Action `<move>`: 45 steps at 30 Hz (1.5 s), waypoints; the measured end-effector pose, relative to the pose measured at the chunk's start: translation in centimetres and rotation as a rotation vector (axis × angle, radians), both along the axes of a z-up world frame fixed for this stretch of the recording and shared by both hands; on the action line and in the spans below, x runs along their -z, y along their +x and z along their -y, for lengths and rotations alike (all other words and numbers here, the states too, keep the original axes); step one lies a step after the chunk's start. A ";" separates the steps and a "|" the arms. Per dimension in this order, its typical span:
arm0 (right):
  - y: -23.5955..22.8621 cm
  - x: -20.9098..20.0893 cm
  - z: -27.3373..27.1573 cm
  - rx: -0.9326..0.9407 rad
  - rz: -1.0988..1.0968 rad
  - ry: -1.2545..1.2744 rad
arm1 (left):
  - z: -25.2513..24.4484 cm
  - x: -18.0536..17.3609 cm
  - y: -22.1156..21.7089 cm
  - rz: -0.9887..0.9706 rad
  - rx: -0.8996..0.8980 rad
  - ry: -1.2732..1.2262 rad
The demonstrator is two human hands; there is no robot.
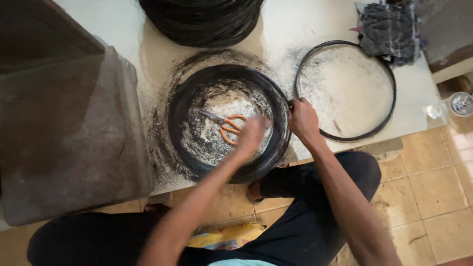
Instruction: The person sits on the floor and repairs a circular sieve frame by wrapping a black cord around its rim. They use scissors to cut the cord and tuck the ends to secure the wrap.
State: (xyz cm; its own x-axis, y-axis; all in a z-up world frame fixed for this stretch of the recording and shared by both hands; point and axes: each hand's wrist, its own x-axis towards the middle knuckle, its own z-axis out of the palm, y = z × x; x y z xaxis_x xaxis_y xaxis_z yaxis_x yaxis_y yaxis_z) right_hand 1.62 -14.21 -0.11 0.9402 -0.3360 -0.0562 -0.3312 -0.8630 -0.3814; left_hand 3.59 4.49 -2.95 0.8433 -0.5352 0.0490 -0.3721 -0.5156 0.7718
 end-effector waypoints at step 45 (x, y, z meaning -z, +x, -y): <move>0.9 -5.7 0.2 0.007 -0.314 0.041 | -16.1 -2.0 16.4 0.732 -0.013 0.772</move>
